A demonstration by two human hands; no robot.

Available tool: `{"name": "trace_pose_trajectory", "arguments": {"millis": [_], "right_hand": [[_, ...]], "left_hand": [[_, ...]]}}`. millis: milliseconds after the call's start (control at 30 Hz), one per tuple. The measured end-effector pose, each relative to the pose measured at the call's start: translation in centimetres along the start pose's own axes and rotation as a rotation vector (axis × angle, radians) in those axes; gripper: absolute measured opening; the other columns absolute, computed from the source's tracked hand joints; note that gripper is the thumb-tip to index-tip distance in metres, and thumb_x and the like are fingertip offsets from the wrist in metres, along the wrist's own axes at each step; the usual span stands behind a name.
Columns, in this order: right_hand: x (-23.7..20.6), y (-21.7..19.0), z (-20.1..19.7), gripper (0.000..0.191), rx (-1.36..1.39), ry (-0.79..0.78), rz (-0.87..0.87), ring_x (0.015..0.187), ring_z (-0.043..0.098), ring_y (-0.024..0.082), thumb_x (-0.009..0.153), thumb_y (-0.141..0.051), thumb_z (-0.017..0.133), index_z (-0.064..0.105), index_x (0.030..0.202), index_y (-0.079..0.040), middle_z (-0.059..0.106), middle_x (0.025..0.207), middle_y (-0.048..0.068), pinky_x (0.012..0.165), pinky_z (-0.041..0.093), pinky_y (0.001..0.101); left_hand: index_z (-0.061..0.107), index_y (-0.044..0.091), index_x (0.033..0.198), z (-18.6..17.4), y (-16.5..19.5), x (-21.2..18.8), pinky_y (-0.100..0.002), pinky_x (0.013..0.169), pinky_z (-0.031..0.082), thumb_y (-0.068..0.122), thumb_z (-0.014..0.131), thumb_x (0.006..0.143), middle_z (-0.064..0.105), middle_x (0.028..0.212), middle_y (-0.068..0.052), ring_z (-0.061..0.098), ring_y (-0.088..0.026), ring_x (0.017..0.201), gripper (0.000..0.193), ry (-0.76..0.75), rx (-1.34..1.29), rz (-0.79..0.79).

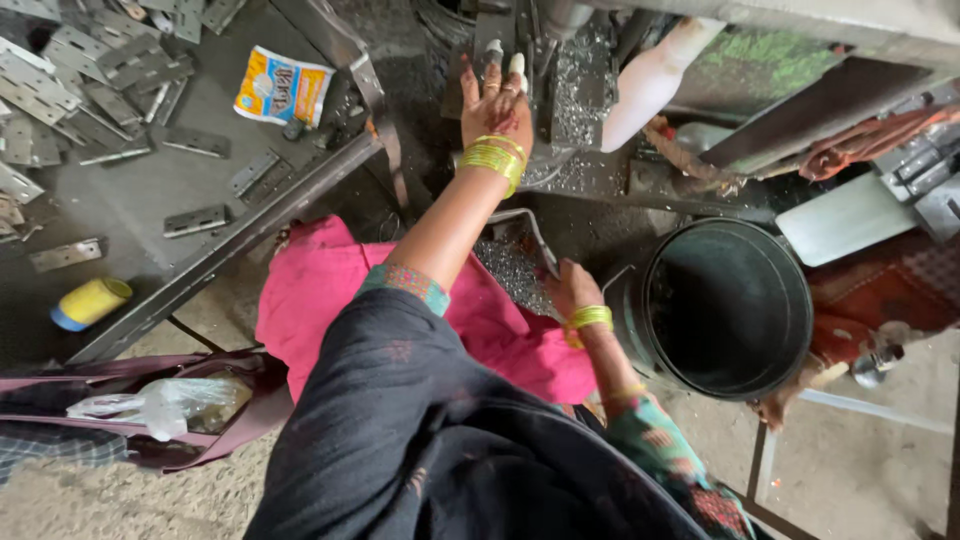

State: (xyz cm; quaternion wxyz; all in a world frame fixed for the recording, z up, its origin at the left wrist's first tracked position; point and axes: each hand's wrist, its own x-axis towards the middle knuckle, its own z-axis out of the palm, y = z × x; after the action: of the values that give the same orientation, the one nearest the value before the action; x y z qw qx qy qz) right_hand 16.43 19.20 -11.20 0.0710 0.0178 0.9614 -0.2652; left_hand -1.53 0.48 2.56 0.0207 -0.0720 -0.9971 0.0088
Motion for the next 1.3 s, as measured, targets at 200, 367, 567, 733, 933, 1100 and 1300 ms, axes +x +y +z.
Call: {"name": "trace_pose_trajectory", "arguments": {"millis": [200,367,567,733,933,1100,1300], "right_hand": [[-0.4,1.4,-2.2,0.044,-0.016,0.018,-0.033,0.089,0.067,0.048,0.092,-0.047,0.068,0.066,0.096,-0.004,0.07,0.09,0.027,0.075,0.051,0.0567],[-2.6,0.2,-1.5,0.043,0.008,0.055,-0.024,0.087,0.067,0.048,0.088,-0.046,0.069,0.064,0.091,-0.003,0.07,0.089,0.025,0.072,0.05,0.0567],[-3.3,-3.9,-12.2,0.043,-0.131,0.22,-0.071,0.092,0.068,0.045,0.094,-0.037,0.069,0.057,0.12,-0.005,0.071,0.099,0.024,0.077,0.052,0.0561],[-2.4,-9.0,-14.2,0.041,0.134,0.412,-0.217,0.103,0.067,0.041,0.088,-0.017,0.07,0.061,0.126,-0.006,0.072,0.112,0.019,0.085,0.052,0.0501],[-3.6,-10.1,-15.2,0.029,0.167,0.342,-0.165,0.103,0.069,0.038,0.089,-0.019,0.069,0.067,0.116,-0.01,0.075,0.109,0.013,0.086,0.052,0.0476],[-4.0,-9.9,-15.2,0.025,0.151,0.324,-0.175,0.101,0.07,0.037,0.091,-0.021,0.069,0.068,0.115,-0.011,0.075,0.107,0.012,0.084,0.053,0.047],[-3.3,-9.1,-14.7,0.024,0.096,0.32,-0.084,0.098,0.07,0.037,0.089,-0.021,0.071,0.071,0.111,-0.012,0.075,0.103,0.014,0.083,0.053,0.0477]], "left_hand": [[0.051,0.004,0.146,-1.8,1.7,2.4,-0.059,0.123,0.005,0.017,0.04,0.101,0.035,0.161,-0.007,0.023,-0.027,0.153,0.049,0.109,-0.077,-0.06],[0.052,-0.002,0.15,-4.2,2.5,3.5,-0.063,0.125,0.001,0.017,0.04,0.107,0.046,0.153,-0.009,0.025,-0.028,0.156,0.048,0.05,0.052,-0.043],[0.075,0.004,0.103,-4.4,2.9,0.3,-0.057,0.122,0.004,0.01,0.042,0.105,0.031,0.17,-0.005,0.026,-0.028,0.155,0.033,0.122,-0.128,0.013],[0.067,0.004,0.122,1.2,0.9,-8.2,-0.059,0.125,0.01,0.015,0.059,0.095,0.057,0.15,-0.015,0.043,-0.029,0.147,0.03,0.491,-0.054,0.213],[0.063,0.005,0.13,-0.8,1.7,-9.1,-0.057,0.121,0.022,0.017,0.065,0.095,0.067,0.13,-0.011,0.053,-0.029,0.132,0.036,0.372,-0.299,0.237],[0.073,0.009,0.115,-3.2,5.1,-5.8,-0.05,0.12,0.027,0.015,0.061,0.099,0.064,0.134,-0.013,0.053,-0.029,0.134,0.021,0.262,-0.035,0.005],[0.075,0.005,0.105,-1.9,4.7,-6.5,-0.057,0.117,0.013,0.013,0.056,0.094,0.046,0.157,-0.011,0.035,-0.035,0.145,0.024,0.274,-0.272,0.041]]}}
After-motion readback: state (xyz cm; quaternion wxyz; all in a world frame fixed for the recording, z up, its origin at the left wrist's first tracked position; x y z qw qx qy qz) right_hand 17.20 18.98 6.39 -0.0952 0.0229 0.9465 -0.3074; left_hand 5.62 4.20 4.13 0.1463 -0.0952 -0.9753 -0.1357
